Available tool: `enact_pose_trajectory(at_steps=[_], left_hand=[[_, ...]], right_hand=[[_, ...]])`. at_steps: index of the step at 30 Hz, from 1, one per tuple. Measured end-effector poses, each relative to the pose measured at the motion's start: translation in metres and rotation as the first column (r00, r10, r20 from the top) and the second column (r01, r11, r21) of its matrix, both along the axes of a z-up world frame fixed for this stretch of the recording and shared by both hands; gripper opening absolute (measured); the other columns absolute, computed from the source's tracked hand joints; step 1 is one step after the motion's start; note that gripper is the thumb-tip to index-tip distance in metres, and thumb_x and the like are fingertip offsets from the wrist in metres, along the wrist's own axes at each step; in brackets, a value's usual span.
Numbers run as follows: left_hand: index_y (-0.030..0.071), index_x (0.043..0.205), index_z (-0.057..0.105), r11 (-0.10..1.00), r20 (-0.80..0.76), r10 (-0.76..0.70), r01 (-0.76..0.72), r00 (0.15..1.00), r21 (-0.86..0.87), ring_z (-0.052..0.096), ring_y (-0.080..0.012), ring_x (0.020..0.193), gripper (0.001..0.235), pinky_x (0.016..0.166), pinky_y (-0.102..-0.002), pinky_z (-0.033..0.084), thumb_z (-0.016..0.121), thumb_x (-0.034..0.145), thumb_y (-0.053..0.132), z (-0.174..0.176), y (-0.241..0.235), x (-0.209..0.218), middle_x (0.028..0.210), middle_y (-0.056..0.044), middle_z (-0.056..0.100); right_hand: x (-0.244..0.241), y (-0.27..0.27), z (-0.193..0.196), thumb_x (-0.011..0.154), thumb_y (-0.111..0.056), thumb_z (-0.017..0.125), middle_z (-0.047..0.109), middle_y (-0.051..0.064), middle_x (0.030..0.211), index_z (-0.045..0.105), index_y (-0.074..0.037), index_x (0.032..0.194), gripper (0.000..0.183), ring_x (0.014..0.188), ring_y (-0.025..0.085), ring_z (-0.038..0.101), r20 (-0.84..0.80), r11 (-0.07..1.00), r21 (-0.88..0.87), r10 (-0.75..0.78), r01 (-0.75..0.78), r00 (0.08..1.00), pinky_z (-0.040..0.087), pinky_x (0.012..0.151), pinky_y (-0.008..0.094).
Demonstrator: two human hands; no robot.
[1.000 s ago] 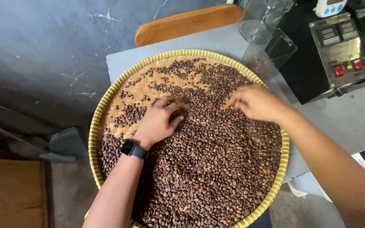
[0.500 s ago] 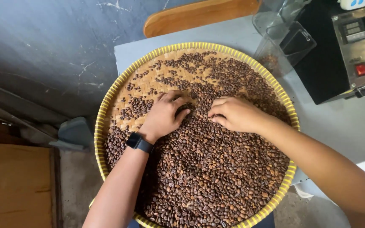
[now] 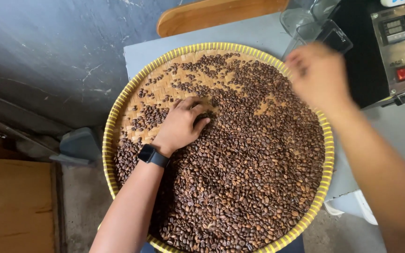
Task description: The person sorts roasted coffee beans in a large woven tray by hand, picking out individual beans and placing them into a clear container on the table. The person repeatedly spreads the beans with both hands to inspect them and continues the sorting process throughout the clip.
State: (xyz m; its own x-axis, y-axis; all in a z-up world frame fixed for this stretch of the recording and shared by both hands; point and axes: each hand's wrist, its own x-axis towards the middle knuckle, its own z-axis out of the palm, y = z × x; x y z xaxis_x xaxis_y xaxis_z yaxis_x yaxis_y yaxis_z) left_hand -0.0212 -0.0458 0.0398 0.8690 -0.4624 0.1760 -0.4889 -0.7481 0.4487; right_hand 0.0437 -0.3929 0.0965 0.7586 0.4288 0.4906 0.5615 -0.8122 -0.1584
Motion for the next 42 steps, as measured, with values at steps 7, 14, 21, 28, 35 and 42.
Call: enact_pose_trajectory(at_steps=[7, 14, 21, 28, 35, 42], left_hand=[[0.016, 0.125, 0.070, 0.993, 0.121, -0.073, 0.083, 0.990, -0.081, 0.056, -0.0325, 0.130, 0.031, 0.111, -0.061, 0.039, 0.064, 0.095, 0.022, -0.003, 0.001, 0.002, 0.137, -0.011, 0.063], [0.017, 0.130, 0.066, 1.000, 0.044, -0.007, 0.007, 0.999, -0.004, 0.063, -0.0415, 0.122, 0.037, 0.112, -0.064, 0.038, 0.062, 0.099, 0.038, -0.005, 0.001, 0.003, 0.132, -0.011, 0.058], [0.017, 0.128, 0.066, 1.000, 0.055, -0.004, 0.004, 0.998, -0.007, 0.064, -0.0416, 0.120, 0.037, 0.110, -0.064, 0.039, 0.063, 0.099, 0.038, -0.012, 0.004, 0.004, 0.131, -0.012, 0.059], [0.017, 0.130, 0.066, 1.000, 0.067, -0.008, 0.009, 0.998, -0.019, 0.063, -0.0411, 0.121, 0.037, 0.110, -0.065, 0.039, 0.063, 0.099, 0.037, -0.004, 0.001, 0.003, 0.130, -0.012, 0.059], [0.018, 0.131, 0.066, 1.000, 0.062, 0.003, -0.002, 0.998, -0.008, 0.063, -0.0398, 0.121, 0.038, 0.110, -0.065, 0.039, 0.064, 0.098, 0.037, -0.010, 0.003, 0.004, 0.130, -0.012, 0.060], [0.017, 0.129, 0.067, 1.000, 0.078, -0.014, 0.016, 0.997, -0.018, 0.064, -0.0412, 0.119, 0.037, 0.109, -0.066, 0.040, 0.064, 0.098, 0.037, -0.011, 0.003, 0.006, 0.129, -0.013, 0.061]], right_hand=[[0.048, -0.060, -0.011, 0.097, -0.008, 0.081, 0.067, 0.011, 0.102, 0.075, -0.004, 0.108, 0.013, 0.090, 0.027, 0.063, 0.281, 0.981, 0.042, -0.193, 0.188, 0.940, 0.051, 0.079, 0.040], [-0.035, 0.037, 0.015, 0.093, -0.003, 0.064, 0.076, 0.018, 0.091, 0.078, -0.002, 0.098, 0.015, 0.089, 0.034, 0.073, -0.531, 0.995, -0.013, 0.076, -0.098, 0.844, 0.057, 0.088, 0.044], [-0.062, 0.049, 0.019, 0.090, -0.006, 0.068, 0.079, 0.014, 0.094, 0.079, -0.003, 0.099, 0.015, 0.088, 0.030, 0.076, -0.732, 0.960, -0.162, 0.039, -0.230, 0.680, 0.060, 0.086, 0.043], [-0.059, 0.030, -0.004, 0.088, -0.014, 0.070, 0.077, 0.011, 0.090, 0.075, -0.007, 0.091, 0.009, 0.089, 0.031, 0.076, -0.628, 0.970, -0.126, 0.083, -0.206, 0.774, 0.060, 0.080, 0.043], [-0.056, 0.011, 0.015, 0.093, -0.011, 0.068, 0.077, 0.012, 0.083, 0.075, -0.008, 0.098, 0.010, 0.084, 0.032, 0.075, -0.444, 0.999, -0.055, -0.024, 0.000, 0.896, 0.059, 0.075, 0.041], [0.062, -0.093, -0.007, 0.100, -0.018, 0.082, 0.069, -0.005, 0.084, 0.074, -0.017, 0.105, 0.009, 0.076, 0.018, 0.068, 0.163, 0.979, 0.031, -0.206, 0.204, 0.965, 0.056, 0.077, 0.030]])
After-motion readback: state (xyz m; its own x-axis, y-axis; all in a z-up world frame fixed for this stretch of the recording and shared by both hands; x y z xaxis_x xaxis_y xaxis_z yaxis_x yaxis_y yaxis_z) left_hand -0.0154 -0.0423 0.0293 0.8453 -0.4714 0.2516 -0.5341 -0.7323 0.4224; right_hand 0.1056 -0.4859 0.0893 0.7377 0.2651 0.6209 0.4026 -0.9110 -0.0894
